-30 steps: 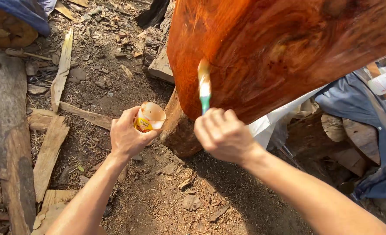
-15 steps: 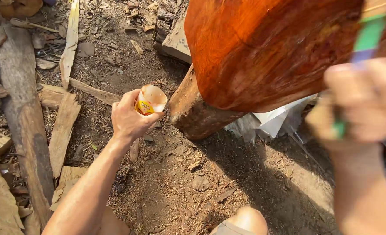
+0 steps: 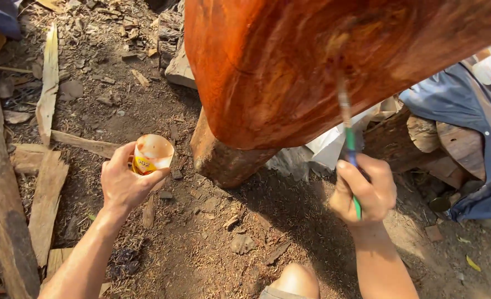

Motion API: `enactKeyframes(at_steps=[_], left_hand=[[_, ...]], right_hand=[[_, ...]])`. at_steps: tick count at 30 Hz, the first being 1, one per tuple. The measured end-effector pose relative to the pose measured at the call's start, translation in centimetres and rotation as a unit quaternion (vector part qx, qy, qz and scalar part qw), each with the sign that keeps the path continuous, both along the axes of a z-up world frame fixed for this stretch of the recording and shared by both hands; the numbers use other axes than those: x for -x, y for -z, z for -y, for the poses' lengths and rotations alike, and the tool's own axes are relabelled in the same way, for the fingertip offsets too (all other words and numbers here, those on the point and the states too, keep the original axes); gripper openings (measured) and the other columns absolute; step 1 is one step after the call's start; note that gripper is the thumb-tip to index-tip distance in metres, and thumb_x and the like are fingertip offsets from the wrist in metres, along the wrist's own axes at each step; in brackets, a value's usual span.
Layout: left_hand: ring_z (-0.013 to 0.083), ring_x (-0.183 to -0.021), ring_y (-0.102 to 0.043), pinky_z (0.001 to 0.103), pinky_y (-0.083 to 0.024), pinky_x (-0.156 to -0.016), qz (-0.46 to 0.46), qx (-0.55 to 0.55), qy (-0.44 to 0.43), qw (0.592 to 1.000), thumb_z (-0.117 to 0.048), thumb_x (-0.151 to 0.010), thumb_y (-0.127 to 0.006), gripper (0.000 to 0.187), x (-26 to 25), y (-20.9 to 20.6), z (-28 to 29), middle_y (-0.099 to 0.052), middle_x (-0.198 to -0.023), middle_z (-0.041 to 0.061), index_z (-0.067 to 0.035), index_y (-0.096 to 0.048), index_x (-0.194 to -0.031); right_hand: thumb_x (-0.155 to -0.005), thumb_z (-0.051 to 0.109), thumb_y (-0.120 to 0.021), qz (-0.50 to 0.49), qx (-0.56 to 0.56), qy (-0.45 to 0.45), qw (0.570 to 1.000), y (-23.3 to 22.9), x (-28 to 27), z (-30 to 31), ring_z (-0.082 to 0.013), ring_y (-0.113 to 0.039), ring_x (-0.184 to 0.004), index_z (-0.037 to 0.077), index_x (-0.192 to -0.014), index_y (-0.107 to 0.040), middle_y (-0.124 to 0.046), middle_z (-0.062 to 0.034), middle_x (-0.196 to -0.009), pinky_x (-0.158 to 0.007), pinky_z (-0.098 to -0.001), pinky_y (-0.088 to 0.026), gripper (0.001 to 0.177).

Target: Applying a liquid finish to a large carved wooden piece using a paintbrush

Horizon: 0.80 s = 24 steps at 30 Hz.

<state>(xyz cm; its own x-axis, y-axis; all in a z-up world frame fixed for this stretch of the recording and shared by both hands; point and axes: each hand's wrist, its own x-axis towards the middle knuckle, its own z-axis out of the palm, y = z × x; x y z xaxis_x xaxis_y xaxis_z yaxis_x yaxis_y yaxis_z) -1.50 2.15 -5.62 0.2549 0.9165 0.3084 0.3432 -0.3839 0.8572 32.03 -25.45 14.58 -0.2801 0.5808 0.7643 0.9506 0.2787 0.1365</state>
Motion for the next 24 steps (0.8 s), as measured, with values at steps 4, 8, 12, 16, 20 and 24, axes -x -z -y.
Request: enactKeyframes(at_steps=[4,8,12,16,20,24], left_hand=[[0.0342,-0.096,-0.072,0.04,-0.052,-0.09,0.084,-0.008,0.014,0.996,-0.038,-0.056,-0.101,0.086,-1.2,-1.4,1.1,-0.073,-0.104,0.021,-0.001,-0.068,-0.126],[0.0375,-0.092,-0.071,0.047,-0.056,-0.088,0.084,-0.027,0.015,0.996,-0.041,-0.058,-0.102,0.088,-1.7,-4.2,2.1,-0.072,-0.103,0.025,0.003,-0.068,-0.127],[0.0241,-0.097,-0.065,0.039,-0.05,-0.087,-0.064,0.108,-0.04,0.991,-0.038,-0.055,-0.09,0.086,-1.7,-10.8,1.9,-0.072,-0.112,0.009,-0.01,-0.068,-0.132],[0.0233,-0.099,-0.063,0.038,-0.05,-0.09,-0.062,0.069,-0.073,0.993,-0.035,-0.056,-0.092,0.087,-0.9,-17.5,3.0,-0.071,-0.114,0.009,-0.008,-0.067,-0.135],[0.0258,-0.105,-0.063,0.037,-0.047,-0.098,-0.041,0.019,-0.11,0.993,-0.03,-0.055,-0.094,0.083,0.3,-25.1,7.0,-0.071,-0.116,0.014,-0.004,-0.07,-0.131],[0.0205,-0.095,-0.063,0.031,-0.049,-0.094,-0.012,0.024,-0.173,0.985,-0.026,-0.058,-0.094,0.081,2.0,-29.3,11.0,-0.07,-0.103,0.013,-0.004,-0.072,-0.133]], right_hand=[[-0.09,0.004,-0.057,0.061,0.015,-0.037,0.997,8.3,-0.6,-0.3,-0.0232,-0.057,-0.07,0.01,-0.115,-0.073,-0.063,-0.0146,-0.094,-0.063,-0.0331,-0.051,0.031],[-0.1,0.01,-0.055,0.089,0.164,-0.068,0.98,10.5,2.5,-2.2,-0.0164,-0.061,-0.068,0.014,-0.115,-0.069,-0.061,-0.009,-0.091,-0.062,-0.0257,-0.055,0.021],[-0.089,-0.003,-0.062,-0.057,0.15,-0.1,0.982,0.1,0.1,-2.5,-0.0276,-0.059,-0.066,0.006,-0.104,-0.067,-0.063,-0.0138,-0.089,-0.055,-0.0388,-0.05,0.018],[-0.084,-0.009,-0.058,-0.128,0.106,-0.1,0.981,-13.9,-3.0,-0.1,-0.0297,-0.067,-0.071,0.006,-0.099,-0.07,-0.07,-0.014,-0.092,-0.063,-0.037,-0.056,0.024],[-0.094,0.006,-0.063,-0.102,-0.006,-0.038,0.994,-24.4,-3.6,2.4,-0.034,-0.07,-0.078,0.007,-0.105,-0.07,-0.07,-0.0197,-0.093,-0.067,-0.0399,-0.06,0.013],[-0.101,0.007,-0.05,0.003,-0.168,0.025,0.985,-26.8,-3.8,1.7,-0.0213,-0.058,-0.073,0.013,-0.112,-0.06,-0.057,-0.0105,-0.092,-0.054,-0.0306,-0.053,0.016]])
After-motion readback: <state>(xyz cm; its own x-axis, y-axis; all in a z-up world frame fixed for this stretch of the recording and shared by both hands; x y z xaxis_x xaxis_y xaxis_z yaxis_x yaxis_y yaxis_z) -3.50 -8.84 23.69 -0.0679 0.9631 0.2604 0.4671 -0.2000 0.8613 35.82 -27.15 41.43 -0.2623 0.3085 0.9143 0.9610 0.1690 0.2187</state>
